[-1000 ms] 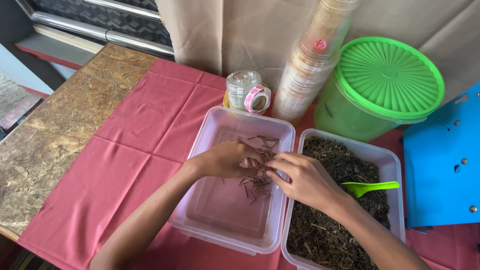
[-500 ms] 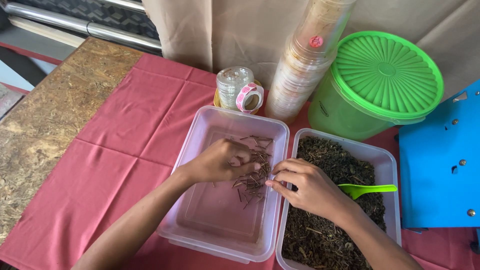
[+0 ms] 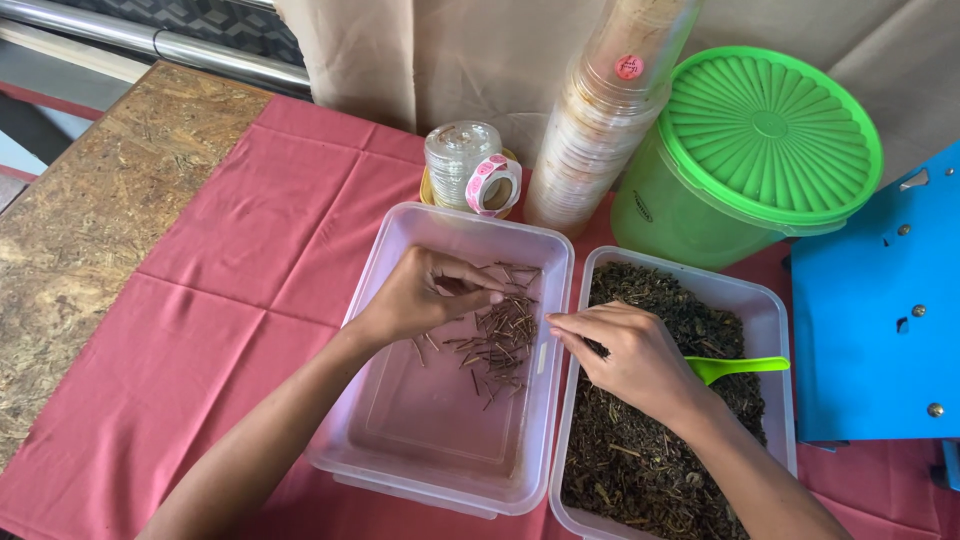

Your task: Sorting tea leaves by manually removing stems and sifting with a spoon.

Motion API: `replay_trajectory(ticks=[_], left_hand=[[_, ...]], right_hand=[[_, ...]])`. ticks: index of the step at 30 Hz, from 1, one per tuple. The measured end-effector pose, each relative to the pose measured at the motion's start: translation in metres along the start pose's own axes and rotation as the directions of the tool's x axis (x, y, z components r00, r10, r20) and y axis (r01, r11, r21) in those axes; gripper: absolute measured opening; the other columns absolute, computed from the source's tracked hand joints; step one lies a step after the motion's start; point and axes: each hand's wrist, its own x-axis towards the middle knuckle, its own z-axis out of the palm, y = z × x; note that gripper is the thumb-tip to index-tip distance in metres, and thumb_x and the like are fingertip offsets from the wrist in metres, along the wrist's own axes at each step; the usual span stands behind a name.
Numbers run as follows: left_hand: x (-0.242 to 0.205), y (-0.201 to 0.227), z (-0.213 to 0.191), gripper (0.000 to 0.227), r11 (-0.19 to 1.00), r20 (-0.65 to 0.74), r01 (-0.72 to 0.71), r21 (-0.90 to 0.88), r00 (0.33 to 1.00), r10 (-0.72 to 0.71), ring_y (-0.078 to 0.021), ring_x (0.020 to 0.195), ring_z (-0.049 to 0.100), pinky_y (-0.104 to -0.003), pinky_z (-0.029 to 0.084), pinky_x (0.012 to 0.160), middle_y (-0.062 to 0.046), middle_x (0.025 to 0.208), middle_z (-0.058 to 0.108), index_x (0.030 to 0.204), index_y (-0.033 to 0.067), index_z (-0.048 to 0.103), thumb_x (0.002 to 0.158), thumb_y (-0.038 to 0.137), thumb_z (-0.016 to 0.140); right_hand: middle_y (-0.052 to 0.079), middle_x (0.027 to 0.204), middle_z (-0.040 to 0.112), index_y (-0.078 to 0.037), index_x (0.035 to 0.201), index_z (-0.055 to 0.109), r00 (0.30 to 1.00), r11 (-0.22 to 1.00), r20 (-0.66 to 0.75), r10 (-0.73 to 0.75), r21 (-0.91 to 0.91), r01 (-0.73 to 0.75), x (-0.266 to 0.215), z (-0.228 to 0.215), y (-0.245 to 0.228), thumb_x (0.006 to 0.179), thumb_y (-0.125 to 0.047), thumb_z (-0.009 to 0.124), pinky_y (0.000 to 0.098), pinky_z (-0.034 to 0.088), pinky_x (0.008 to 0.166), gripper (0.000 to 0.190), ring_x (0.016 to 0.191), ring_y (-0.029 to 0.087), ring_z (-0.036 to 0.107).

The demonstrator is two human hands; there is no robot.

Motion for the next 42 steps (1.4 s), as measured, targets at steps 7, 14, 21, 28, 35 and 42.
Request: replay_trajectory(ticks=[7, 14, 21, 28, 35, 42], left_hand=[[-0.004, -0.004, 0.004, 0.023, 1.0, -0.022, -0.011, 0.002, 1.0, 0.011, -0.0089, 0.062, 0.068, -0.026, 0.059, 0.062, -0.008, 0.063, 0.075, 0.073, 0.0075, 0.075, 0.094, 0.019, 0.075], [-0.004, -0.004, 0.003, 0.028, 0.999, 0.003, -0.022, 0.048, 1.0, 0.021, -0.0112, 0.059, 0.069, -0.026, 0.057, 0.06, -0.009, 0.062, 0.074, 0.069, 0.007, 0.072, 0.096, 0.017, 0.071], [-0.005, -0.002, 0.006, 0.036, 0.985, 0.069, -0.065, 0.163, 0.996, 0.055, 0.0003, 0.054, 0.046, -0.021, 0.036, 0.051, 0.006, 0.063, 0.07, 0.07, 0.0093, 0.074, 0.1, 0.028, 0.065], [0.004, 0.012, 0.009, 0.034, 0.932, 0.247, -0.264, 0.249, 0.948, 0.202, -0.0071, 0.055, 0.042, -0.028, 0.036, 0.053, 0.002, 0.062, 0.052, 0.07, 0.0081, 0.059, 0.101, 0.022, 0.066], [0.028, 0.041, 0.052, 0.014, 0.852, 0.415, -0.395, 0.344, 0.878, 0.239, -0.0323, 0.073, 0.066, -0.044, 0.05, 0.067, -0.013, 0.081, 0.071, 0.092, 0.0047, 0.07, 0.095, 0.018, 0.068], [0.061, -0.003, 0.109, 0.042, 0.628, 0.47, -0.554, 0.547, 0.824, 0.317, -0.0425, 0.133, 0.052, -0.06, 0.04, 0.111, -0.021, 0.13, 0.064, 0.134, 0.0052, 0.061, 0.102, 0.033, 0.061]], right_hand=[[0.012, 0.095, 0.08, -0.006, 0.103, 0.078, 1.0, 1.0, -0.011, 0.014, 0.0, -0.014, 0.004, -0.008, -0.009, 0.094, -0.014, 0.07, 0.0322, 0.062, 0.078, 0.015, 0.086, 0.023, 0.079], [0.011, 0.095, 0.08, -0.007, 0.102, 0.078, 0.999, 1.0, 0.042, 0.015, 0.012, -0.015, 0.004, -0.012, -0.007, 0.093, -0.016, 0.07, 0.0319, 0.061, 0.078, 0.015, 0.088, 0.023, 0.079], [0.012, 0.12, 0.074, -0.007, 0.116, 0.075, 0.994, 0.981, -0.017, 0.105, -0.162, -0.107, -0.012, -0.073, -0.013, 0.088, -0.026, 0.075, 0.0411, 0.05, 0.105, 0.035, 0.115, 0.026, 0.067], [0.003, 0.126, 0.071, -0.016, 0.126, 0.071, 0.837, 0.801, 0.039, 0.546, -0.318, -0.507, -0.066, -0.11, 0.005, 0.086, -0.04, 0.071, 0.0388, 0.047, 0.101, 0.046, 0.117, 0.024, 0.065], [0.006, 0.11, 0.075, -0.014, 0.128, 0.069, 0.867, 0.863, -0.106, 0.487, -0.094, -0.497, -0.104, -0.085, 0.008, 0.084, -0.017, 0.077, 0.0324, 0.058, 0.077, 0.045, 0.092, 0.022, 0.074], [0.013, 0.098, 0.078, -0.001, 0.116, 0.075, 0.794, 0.859, -0.366, 0.486, 0.369, -0.355, -0.135, -0.048, 0.028, 0.084, -0.001, 0.079, 0.0302, 0.062, 0.07, 0.032, 0.086, 0.019, 0.076]])
